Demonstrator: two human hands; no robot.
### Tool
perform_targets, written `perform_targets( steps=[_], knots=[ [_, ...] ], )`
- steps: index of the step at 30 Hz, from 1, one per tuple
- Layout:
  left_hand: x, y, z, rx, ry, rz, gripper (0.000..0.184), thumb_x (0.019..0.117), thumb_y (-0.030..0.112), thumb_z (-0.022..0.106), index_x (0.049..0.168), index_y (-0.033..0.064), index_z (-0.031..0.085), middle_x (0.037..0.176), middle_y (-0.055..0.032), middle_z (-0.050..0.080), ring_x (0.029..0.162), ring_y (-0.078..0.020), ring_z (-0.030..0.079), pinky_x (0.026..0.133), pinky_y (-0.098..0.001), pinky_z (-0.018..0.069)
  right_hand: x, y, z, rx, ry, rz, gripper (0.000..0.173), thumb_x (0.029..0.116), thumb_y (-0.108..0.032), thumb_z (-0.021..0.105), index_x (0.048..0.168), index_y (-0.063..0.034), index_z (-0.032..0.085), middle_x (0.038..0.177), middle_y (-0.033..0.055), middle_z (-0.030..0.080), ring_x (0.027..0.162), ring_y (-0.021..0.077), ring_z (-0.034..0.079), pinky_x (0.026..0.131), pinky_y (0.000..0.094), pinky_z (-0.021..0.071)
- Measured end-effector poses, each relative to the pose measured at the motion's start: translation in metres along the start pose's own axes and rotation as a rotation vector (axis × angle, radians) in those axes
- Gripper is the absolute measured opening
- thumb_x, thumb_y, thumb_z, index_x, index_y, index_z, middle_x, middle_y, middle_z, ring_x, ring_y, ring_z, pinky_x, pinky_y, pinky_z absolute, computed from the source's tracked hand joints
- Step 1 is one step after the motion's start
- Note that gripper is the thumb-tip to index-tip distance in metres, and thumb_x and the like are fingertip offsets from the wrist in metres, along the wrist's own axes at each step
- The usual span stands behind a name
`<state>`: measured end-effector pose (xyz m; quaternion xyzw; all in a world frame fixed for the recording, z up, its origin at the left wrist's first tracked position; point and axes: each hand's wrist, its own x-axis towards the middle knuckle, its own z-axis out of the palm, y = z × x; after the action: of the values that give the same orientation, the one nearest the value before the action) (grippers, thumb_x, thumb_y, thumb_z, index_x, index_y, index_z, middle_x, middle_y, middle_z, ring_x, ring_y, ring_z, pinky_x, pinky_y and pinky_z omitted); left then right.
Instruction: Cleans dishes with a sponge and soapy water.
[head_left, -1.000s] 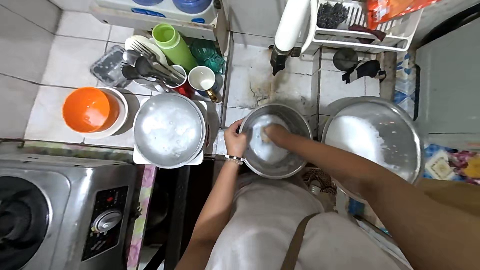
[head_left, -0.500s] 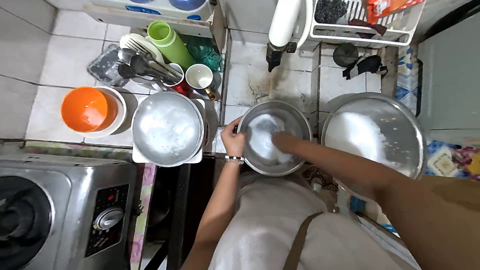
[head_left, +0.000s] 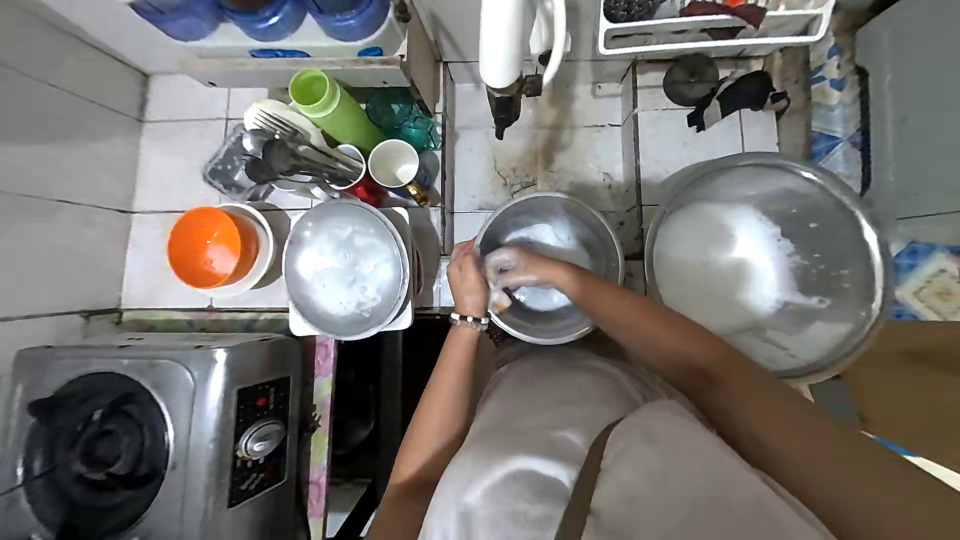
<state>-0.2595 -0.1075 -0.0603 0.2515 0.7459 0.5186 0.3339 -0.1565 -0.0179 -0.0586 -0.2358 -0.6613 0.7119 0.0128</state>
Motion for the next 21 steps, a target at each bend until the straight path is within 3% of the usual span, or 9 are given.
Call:
perform_targets(
  steps=[2,4,6,7,9,12,14,17,21],
  knots=[
    [0.001,0.004,0.002,0.169,0.012,-0.02,0.055,0.1124,0.031,0.022,0.112,-0.0033,0.065,0.095,-0.0133,0.064,0.082,-0.0189,0.061,0.077,-0.0406,0.0517,0.002,0.006,0.001,0.167,0.19,-0.004,0.019,0.0958,0.006,0.058,0.111,0.0163,0.061,0.101,0.0193,0.066,0.089,0.0182,0.063,0.082,0.0359,0.0542],
    [0.0,0.009,0.001,0.244,-0.003,-0.023,0.063,0.1128,0.034,0.016,0.122,-0.0058,0.064,0.114,-0.0226,0.067,0.107,-0.0288,0.065,0.097,-0.049,0.049,0.014,0.013,-0.002,0.543,0.593,-0.022,0.032,0.1016,-0.004,0.057,0.131,0.0097,0.052,0.112,0.0165,0.064,0.094,0.0178,0.066,0.084,0.0363,0.0589],
    [-0.001,0.007,0.001,0.234,-0.008,-0.007,0.063,0.1129,0.034,0.016,0.127,-0.0072,0.062,0.127,-0.0255,0.064,0.122,-0.0316,0.06,0.107,-0.0503,0.0443,0.022,0.014,-0.005,0.673,0.758,-0.054,0.032,0.1033,-0.007,0.056,0.132,0.0049,0.05,0.112,0.0147,0.062,0.094,0.0181,0.066,0.083,0.0369,0.0601],
    [-0.001,0.007,0.002,0.215,-0.016,-0.015,0.064,0.1129,0.036,0.016,0.127,-0.006,0.061,0.128,-0.0239,0.064,0.121,-0.0291,0.06,0.106,-0.0483,0.045,0.02,0.013,-0.002,0.586,0.716,-0.038,0.026,0.1027,-0.006,0.055,0.126,0.0069,0.052,0.108,0.0155,0.062,0.093,0.0182,0.065,0.082,0.0363,0.0592],
    [0.005,0.005,0.004,0.19,-0.07,-0.017,0.055,0.113,0.035,0.024,0.124,-0.0039,0.061,0.112,-0.0182,0.064,0.099,-0.0222,0.062,0.089,-0.043,0.051,0.006,0.001,0.002,0.229,0.395,0.063,0.022,0.0995,0.001,0.056,0.116,0.0149,0.058,0.103,0.022,0.065,0.091,0.0228,0.063,0.085,0.0399,0.0546],
    [0.013,0.003,0.001,0.19,-0.139,0.023,0.031,0.1003,0.004,0.059,0.13,-0.0037,0.062,0.125,-0.0201,0.066,0.108,-0.0252,0.067,0.097,-0.046,0.0534,-0.014,-0.008,0.009,-0.22,-0.202,0.299,0.022,0.103,-0.01,0.056,0.102,0.0108,0.063,0.093,0.0189,0.061,0.083,0.0221,0.056,0.08,0.0432,0.0469],
    [0.016,0.005,0.002,0.254,-0.118,0.079,0.033,0.0904,-0.008,0.063,0.123,-0.0039,0.067,0.123,-0.02,0.068,0.109,-0.0266,0.067,0.097,-0.0474,0.0524,-0.034,-0.015,0.006,-0.458,-0.445,0.482,0.037,0.1049,-0.02,0.058,0.107,0.0156,0.063,0.103,0.0311,0.062,0.094,0.0381,0.059,0.085,0.0577,0.045],
    [0.018,0.013,0.001,0.394,-0.217,0.1,0.038,0.0925,-0.009,0.06,0.13,-0.0036,0.063,0.122,-0.0226,0.069,0.111,-0.0323,0.068,0.099,-0.0518,0.0521,-0.071,-0.029,-0.018,-0.803,-0.494,0.686,0.042,0.1024,-0.02,0.062,0.12,0.0189,0.061,0.126,0.038,0.06,0.121,0.051,0.057,0.102,0.0657,0.0415],
    [0.019,0.021,0.001,0.563,-0.307,0.11,0.04,0.094,-0.005,0.059,0.134,-0.0002,0.06,0.117,-0.0259,0.07,0.108,-0.0415,0.068,0.094,-0.0627,0.0516,-0.1,-0.084,-0.027,-1.168,-0.17,0.65,0.03,0.1036,0.001,0.05,0.128,0.0159,0.059,0.138,0.0322,0.056,0.134,0.0464,0.052,0.112,0.054,0.04]
  ],
)
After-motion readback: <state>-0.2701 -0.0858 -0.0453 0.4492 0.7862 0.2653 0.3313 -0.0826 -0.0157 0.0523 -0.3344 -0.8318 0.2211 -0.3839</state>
